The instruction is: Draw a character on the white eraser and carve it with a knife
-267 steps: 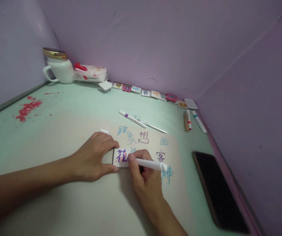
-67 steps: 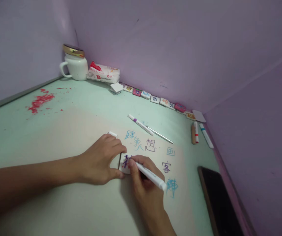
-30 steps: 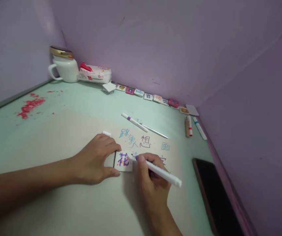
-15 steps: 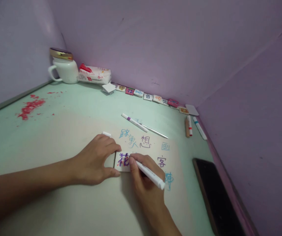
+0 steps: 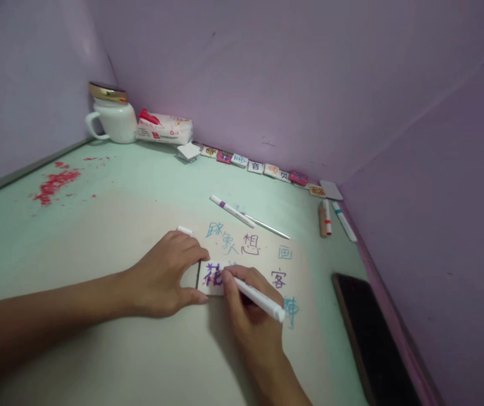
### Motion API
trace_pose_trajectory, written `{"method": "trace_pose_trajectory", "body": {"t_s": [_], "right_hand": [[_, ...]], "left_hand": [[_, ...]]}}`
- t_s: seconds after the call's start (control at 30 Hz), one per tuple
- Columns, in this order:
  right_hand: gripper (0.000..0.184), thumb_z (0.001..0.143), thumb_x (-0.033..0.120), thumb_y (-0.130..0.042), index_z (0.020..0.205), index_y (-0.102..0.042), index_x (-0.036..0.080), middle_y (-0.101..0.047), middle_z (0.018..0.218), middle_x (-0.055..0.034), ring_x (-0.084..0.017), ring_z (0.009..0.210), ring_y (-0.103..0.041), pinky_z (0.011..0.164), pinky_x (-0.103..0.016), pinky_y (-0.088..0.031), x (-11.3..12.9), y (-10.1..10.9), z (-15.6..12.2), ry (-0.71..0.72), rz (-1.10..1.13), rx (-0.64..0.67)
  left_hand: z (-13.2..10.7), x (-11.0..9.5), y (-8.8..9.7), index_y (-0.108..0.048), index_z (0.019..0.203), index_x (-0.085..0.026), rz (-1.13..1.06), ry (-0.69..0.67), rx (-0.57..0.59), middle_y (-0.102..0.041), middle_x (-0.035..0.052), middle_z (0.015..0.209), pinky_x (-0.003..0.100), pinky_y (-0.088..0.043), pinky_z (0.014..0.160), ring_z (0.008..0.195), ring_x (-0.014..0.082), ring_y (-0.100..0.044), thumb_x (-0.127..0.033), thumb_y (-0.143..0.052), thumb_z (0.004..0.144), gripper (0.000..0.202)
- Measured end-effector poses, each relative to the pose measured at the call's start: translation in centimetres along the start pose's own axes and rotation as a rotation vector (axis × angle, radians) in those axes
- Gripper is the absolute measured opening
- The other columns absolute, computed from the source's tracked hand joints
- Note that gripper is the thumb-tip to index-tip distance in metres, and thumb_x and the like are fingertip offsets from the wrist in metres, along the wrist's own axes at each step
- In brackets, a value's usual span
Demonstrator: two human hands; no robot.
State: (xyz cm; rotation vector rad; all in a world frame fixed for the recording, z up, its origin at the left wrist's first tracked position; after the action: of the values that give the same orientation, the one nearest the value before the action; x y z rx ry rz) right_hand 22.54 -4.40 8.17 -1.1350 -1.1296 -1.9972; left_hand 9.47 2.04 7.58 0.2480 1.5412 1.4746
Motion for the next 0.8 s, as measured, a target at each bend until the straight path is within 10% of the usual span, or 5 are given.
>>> {"method": "trace_pose_trajectory", "body": {"t_s": [0.47, 0.6, 0.8], "right_hand": [[0.033, 0.075, 0.049, -0.067, 0.085, -0.066, 0.018, -0.055, 0.06, 0.0031, -0.008, 0.044, -0.041, 0.038, -0.021, -0.029, -3.5, 3.5, 1.4, -0.289, 0.243, -0.265], [0.034, 0.074, 0.049, -0.068, 0.082, -0.064, 0.016, -0.051, 0.055, 0.0046, -0.007, 0.041, -0.037, 0.036, -0.02, -0.026, -3.3, 3.2, 1.5, -0.272, 0.366, -0.255], [0.031, 0.083, 0.046, -0.057, 0.077, -0.062, 0.016, -0.05, 0.053, 0.0041, -0.009, 0.044, -0.041, 0.042, -0.022, -0.032, -2.2, 2.1, 0.9, -0.107, 0.243, -0.086]], "left_hand": [[-0.4, -0.3, 0.7, -0.058, 0.095, -0.015, -0.007, -0.045, -0.069, -0.061, 0.0053, 0.086, 0.041, -0.04, 0.083, 0.084, 0.0239, -0.055, -0.033, -0.078, 0.063, 0.042], [-0.9, -0.9, 1.6, -0.056, 0.096, -0.017, -0.002, -0.095, -0.163, -0.061, 0.0048, 0.088, 0.041, -0.04, 0.084, 0.084, 0.0229, -0.055, -0.028, -0.076, 0.065, 0.038], [-0.4, -0.5, 0.6, -0.06, 0.093, -0.015, 0.077, -0.036, -0.011, -0.061, 0.0061, 0.085, 0.042, -0.041, 0.084, 0.084, 0.0245, -0.055, -0.038, -0.074, 0.068, 0.037]]}}
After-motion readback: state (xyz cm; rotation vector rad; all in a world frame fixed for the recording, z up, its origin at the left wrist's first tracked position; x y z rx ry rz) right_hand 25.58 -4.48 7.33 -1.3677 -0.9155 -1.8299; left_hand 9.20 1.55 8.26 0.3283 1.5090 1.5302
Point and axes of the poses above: each hand's wrist, its own z-axis towards the middle knuckle, its own y-axis out of the back of the hand, x = y × z, the point moved 8 cm from there along z, towards the middle knuckle
